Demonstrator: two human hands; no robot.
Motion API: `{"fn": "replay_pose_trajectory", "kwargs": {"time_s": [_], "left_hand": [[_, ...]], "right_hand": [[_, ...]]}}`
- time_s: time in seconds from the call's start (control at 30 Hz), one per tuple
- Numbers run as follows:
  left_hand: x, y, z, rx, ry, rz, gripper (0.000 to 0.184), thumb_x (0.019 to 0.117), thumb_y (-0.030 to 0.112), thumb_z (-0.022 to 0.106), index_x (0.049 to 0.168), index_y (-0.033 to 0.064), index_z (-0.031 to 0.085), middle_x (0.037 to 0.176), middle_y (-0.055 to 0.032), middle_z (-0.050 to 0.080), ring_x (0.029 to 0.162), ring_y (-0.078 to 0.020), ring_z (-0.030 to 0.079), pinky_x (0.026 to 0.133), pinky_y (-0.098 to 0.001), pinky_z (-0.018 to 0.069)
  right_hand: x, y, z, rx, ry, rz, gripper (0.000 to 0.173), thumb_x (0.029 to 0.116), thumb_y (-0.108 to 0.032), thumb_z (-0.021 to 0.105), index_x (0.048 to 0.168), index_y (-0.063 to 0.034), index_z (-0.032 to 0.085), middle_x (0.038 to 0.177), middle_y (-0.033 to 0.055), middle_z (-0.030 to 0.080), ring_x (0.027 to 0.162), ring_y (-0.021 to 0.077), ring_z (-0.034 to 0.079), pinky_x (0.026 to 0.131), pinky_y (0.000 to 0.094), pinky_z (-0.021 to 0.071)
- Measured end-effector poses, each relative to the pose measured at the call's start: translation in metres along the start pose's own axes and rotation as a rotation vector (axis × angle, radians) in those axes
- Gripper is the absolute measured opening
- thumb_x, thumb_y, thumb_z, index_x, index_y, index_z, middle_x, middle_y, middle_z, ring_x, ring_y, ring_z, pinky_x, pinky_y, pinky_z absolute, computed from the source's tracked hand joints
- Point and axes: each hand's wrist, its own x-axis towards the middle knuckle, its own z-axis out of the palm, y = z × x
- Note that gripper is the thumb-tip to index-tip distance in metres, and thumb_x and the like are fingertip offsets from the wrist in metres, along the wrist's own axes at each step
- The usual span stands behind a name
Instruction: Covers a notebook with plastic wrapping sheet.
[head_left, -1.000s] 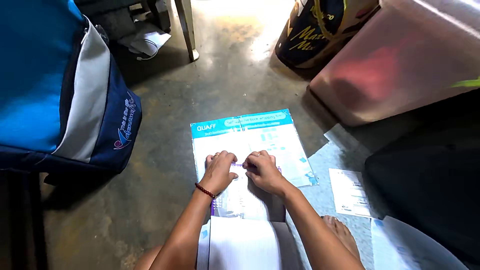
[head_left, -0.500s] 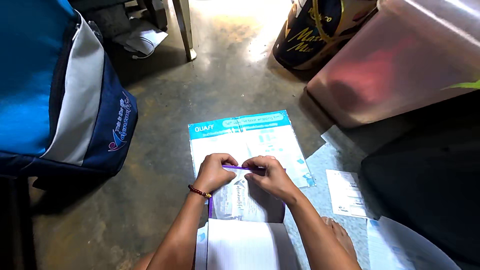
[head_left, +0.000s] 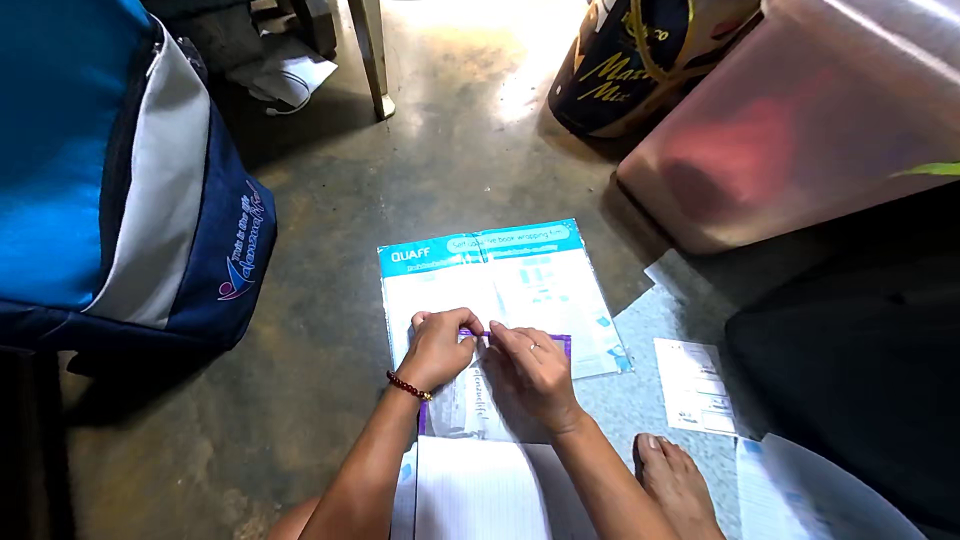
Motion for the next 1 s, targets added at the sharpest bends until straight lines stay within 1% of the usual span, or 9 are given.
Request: {"fn": "replay_pose_trajectory", "kwargs": {"time_s": [0.1, 0.3, 0.43, 0.5, 0.57, 0.63, 0.77, 0.87, 1.0], "left_hand": [[0.001, -0.001, 0.0, -0.022, 0.005, -0.003, 0.02, 0.0972, 0.006, 0.057, 0.109, 0.0023, 0.072, 0.104, -0.008, 0.072, 0.107, -0.0179, 0.063, 0.111, -0.0499, 0.0316], [0.0, 0.002, -0.001, -0.065, 0.01, -0.023, 0.019, 0.0979, 0.005, 0.056, 0.107, 0.0019, 0.072, 0.103, -0.008, 0.073, 0.105, -0.0169, 0.064, 0.11, -0.0484, 0.0337], [0.0, 0.002, 0.0, -0.063, 0.022, -0.024, 0.02, 0.0973, 0.005, 0.055, 0.105, 0.0024, 0.073, 0.1, -0.0074, 0.072, 0.103, -0.0168, 0.064, 0.108, -0.0487, 0.0343], [0.0, 0.001, 0.0, -0.055, 0.026, -0.025, 0.019, 0.0977, 0.006, 0.056, 0.105, 0.0029, 0.073, 0.099, -0.0068, 0.072, 0.102, -0.0165, 0.064, 0.108, -0.0485, 0.0347], [0.0, 0.001, 0.001, -0.049, 0.025, -0.028, 0.018, 0.0957, 0.007, 0.059, 0.105, 0.0032, 0.073, 0.1, -0.0068, 0.073, 0.102, -0.0164, 0.064, 0.108, -0.0485, 0.0349], [0.0, 0.002, 0.0, -0.041, 0.015, -0.031, 0.016, 0.0916, 0.009, 0.067, 0.105, 0.0037, 0.073, 0.102, -0.0071, 0.073, 0.104, -0.0169, 0.065, 0.108, -0.0489, 0.0352], [0.0, 0.001, 0.001, -0.026, 0.025, -0.008, 0.021, 0.0845, 0.013, 0.077, 0.103, 0.0041, 0.073, 0.098, -0.0066, 0.073, 0.1, -0.0174, 0.065, 0.106, -0.0493, 0.0367], [0.0, -0.002, 0.003, -0.014, 0.043, 0.012, 0.02, 0.0828, 0.012, 0.078, 0.101, 0.0055, 0.074, 0.096, -0.0059, 0.073, 0.098, -0.0181, 0.065, 0.105, -0.051, 0.0369], [0.0, -0.001, 0.002, -0.031, 0.027, 0.006, 0.019, 0.0837, 0.009, 0.073, 0.102, 0.005, 0.074, 0.098, -0.0055, 0.074, 0.1, -0.0158, 0.066, 0.106, -0.0487, 0.0371]], "right_hand": [[-0.002, 0.0, 0.004, -0.009, 0.058, -0.044, 0.02, 0.0983, -0.006, 0.062, 0.114, 0.0029, 0.072, 0.086, 0.0133, 0.076, 0.077, 0.0228, 0.072, 0.078, 0.0278, 0.0563], [0.006, 0.002, 0.001, -0.012, 0.053, -0.111, 0.022, 0.1002, -0.012, 0.062, 0.115, 0.0021, 0.07, 0.083, 0.0126, 0.076, 0.072, 0.0228, 0.07, 0.073, 0.0285, 0.0552], [0.01, 0.0, 0.001, -0.05, 0.045, -0.16, 0.02, 0.0991, -0.009, 0.062, 0.115, 0.0008, 0.071, 0.08, 0.0115, 0.075, 0.07, 0.0217, 0.07, 0.07, 0.0281, 0.0551], [0.01, 0.0, 0.0, -0.064, 0.039, -0.173, 0.021, 0.0988, -0.008, 0.062, 0.115, 0.0005, 0.071, 0.081, 0.0114, 0.076, 0.071, 0.0216, 0.071, 0.071, 0.0283, 0.0557], [0.009, -0.001, 0.0, -0.063, 0.033, -0.171, 0.021, 0.0989, -0.008, 0.062, 0.116, 0.0006, 0.071, 0.082, 0.0118, 0.076, 0.072, 0.0218, 0.071, 0.071, 0.0284, 0.0558], [0.008, -0.001, 0.001, -0.054, 0.038, -0.165, 0.021, 0.0986, -0.008, 0.062, 0.115, 0.0006, 0.071, 0.083, 0.0121, 0.076, 0.072, 0.0218, 0.071, 0.072, 0.0283, 0.056], [0.006, -0.001, 0.003, -0.066, 0.051, -0.182, 0.018, 0.0983, -0.008, 0.062, 0.111, -0.0003, 0.072, 0.083, 0.0126, 0.076, 0.074, 0.0228, 0.072, 0.073, 0.0294, 0.0573], [0.005, -0.001, 0.005, -0.079, 0.063, -0.197, 0.017, 0.0981, -0.007, 0.061, 0.109, -0.0012, 0.072, 0.083, 0.0129, 0.076, 0.074, 0.0234, 0.072, 0.072, 0.0301, 0.0572], [0.009, 0.005, 0.006, -0.087, 0.108, -0.15, 0.018, 0.0955, -0.005, 0.062, 0.109, -0.0007, 0.072, 0.08, 0.0128, 0.075, 0.072, 0.0221, 0.072, 0.071, 0.0286, 0.057]]}}
